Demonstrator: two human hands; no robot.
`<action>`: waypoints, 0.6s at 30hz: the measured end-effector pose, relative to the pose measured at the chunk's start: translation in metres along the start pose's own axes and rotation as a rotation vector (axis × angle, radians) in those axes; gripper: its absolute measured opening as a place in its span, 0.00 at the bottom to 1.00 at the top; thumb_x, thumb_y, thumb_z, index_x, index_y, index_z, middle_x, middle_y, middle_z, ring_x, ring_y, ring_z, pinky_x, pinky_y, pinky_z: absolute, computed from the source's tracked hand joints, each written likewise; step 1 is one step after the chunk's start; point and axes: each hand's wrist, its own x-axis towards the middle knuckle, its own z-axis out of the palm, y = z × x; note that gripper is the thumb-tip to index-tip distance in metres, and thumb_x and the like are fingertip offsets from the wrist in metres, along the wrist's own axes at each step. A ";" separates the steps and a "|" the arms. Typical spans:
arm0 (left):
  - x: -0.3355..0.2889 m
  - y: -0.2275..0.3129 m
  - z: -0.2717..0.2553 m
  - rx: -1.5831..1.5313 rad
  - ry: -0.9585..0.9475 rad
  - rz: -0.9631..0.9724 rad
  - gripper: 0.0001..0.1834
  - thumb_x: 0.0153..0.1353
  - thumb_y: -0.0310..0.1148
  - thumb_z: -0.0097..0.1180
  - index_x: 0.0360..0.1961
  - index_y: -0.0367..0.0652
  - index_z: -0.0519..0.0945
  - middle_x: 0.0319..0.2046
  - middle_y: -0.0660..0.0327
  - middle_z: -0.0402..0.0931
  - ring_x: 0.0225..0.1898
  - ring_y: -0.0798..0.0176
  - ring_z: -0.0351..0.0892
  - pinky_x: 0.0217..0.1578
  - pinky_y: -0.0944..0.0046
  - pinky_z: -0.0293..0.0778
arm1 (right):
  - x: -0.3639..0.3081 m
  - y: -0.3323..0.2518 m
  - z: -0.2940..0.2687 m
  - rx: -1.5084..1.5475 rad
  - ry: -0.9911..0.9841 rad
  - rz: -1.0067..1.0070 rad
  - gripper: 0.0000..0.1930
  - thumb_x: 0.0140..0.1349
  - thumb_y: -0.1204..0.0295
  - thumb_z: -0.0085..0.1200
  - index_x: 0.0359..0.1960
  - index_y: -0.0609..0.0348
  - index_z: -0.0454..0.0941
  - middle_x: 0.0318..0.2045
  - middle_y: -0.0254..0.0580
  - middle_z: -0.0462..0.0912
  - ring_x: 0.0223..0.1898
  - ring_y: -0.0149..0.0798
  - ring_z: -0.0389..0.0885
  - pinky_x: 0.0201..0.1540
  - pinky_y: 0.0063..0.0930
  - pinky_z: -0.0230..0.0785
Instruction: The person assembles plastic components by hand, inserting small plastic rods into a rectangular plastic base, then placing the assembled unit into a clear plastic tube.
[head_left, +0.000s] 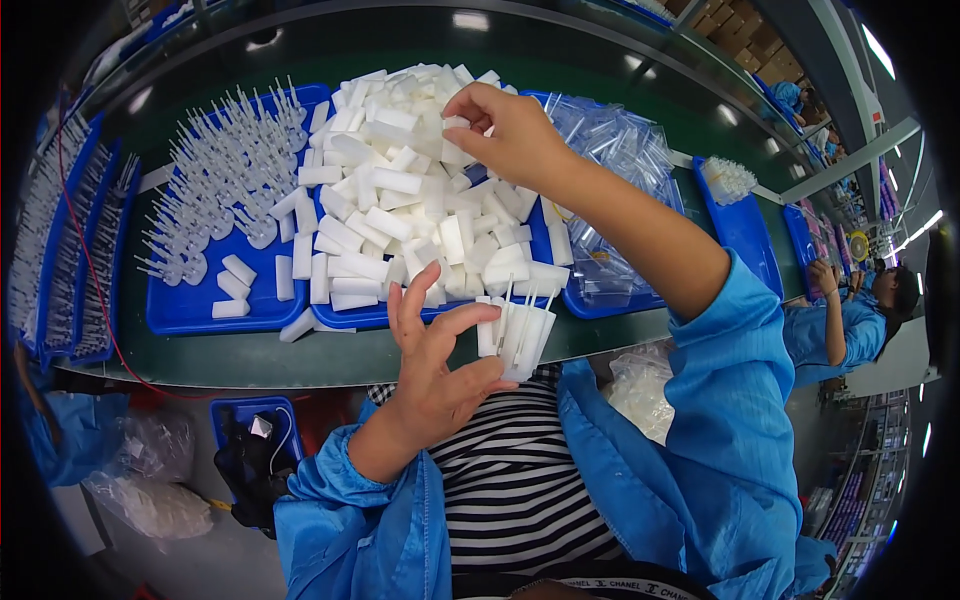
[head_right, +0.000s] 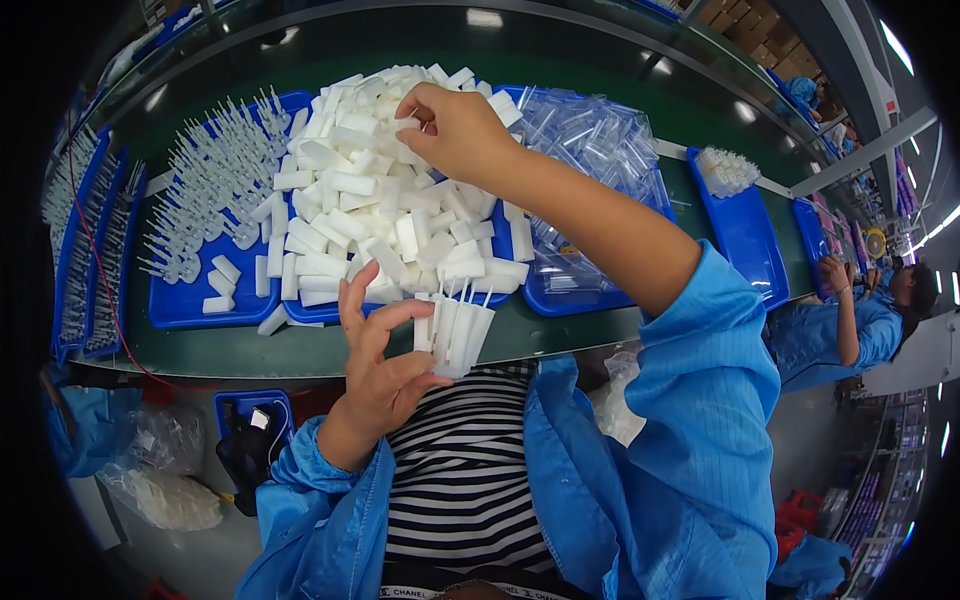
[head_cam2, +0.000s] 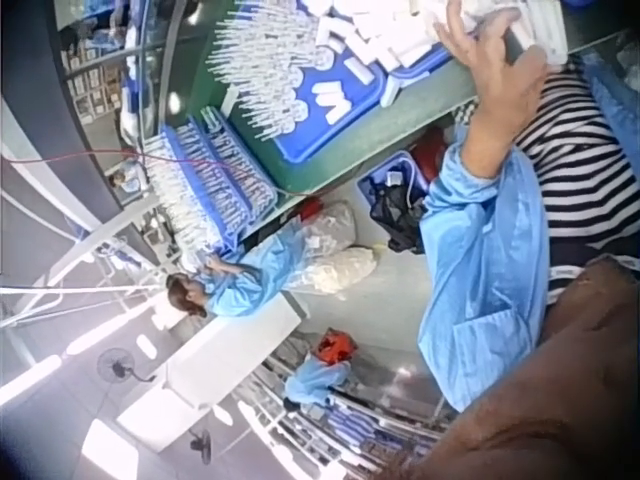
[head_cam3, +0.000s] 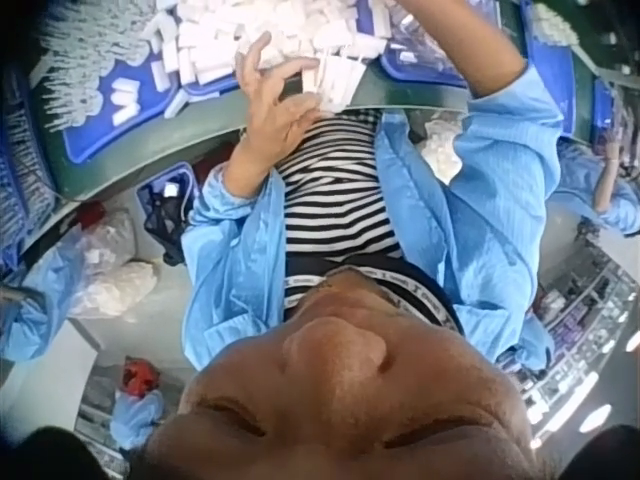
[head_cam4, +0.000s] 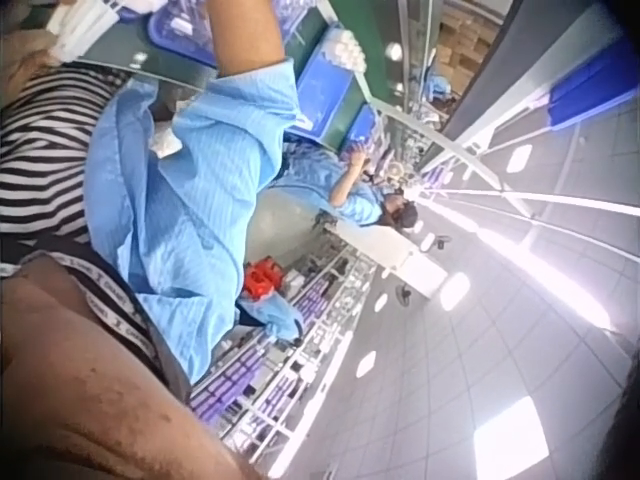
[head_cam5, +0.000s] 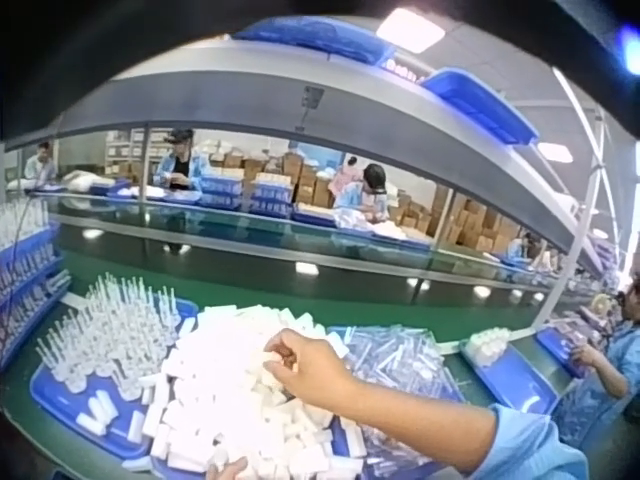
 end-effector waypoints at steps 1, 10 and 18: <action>-0.001 0.001 0.000 0.035 -0.014 -0.010 0.12 0.40 0.38 0.67 0.25 0.54 0.76 0.46 0.60 0.72 0.58 0.37 0.56 0.58 0.33 0.34 | -0.006 -0.006 -0.004 0.160 0.067 0.010 0.14 0.56 0.70 0.57 0.43 0.59 0.73 0.29 0.35 0.79 0.28 0.28 0.76 0.29 0.21 0.68; 0.000 0.009 0.005 0.157 -0.073 -0.002 0.10 0.39 0.38 0.67 0.23 0.58 0.78 0.47 0.63 0.72 0.59 0.38 0.56 0.58 0.31 0.29 | -0.089 -0.041 -0.045 0.932 -0.119 0.430 0.13 0.58 0.71 0.57 0.41 0.61 0.72 0.29 0.34 0.78 0.27 0.22 0.75 0.21 0.13 0.63; 0.004 0.013 0.012 0.189 -0.104 0.014 0.09 0.40 0.38 0.67 0.23 0.59 0.78 0.47 0.66 0.73 0.59 0.38 0.56 0.58 0.32 0.26 | -0.109 -0.039 -0.046 1.077 -0.154 0.513 0.11 0.58 0.70 0.57 0.41 0.60 0.72 0.30 0.32 0.78 0.27 0.19 0.75 0.22 0.12 0.65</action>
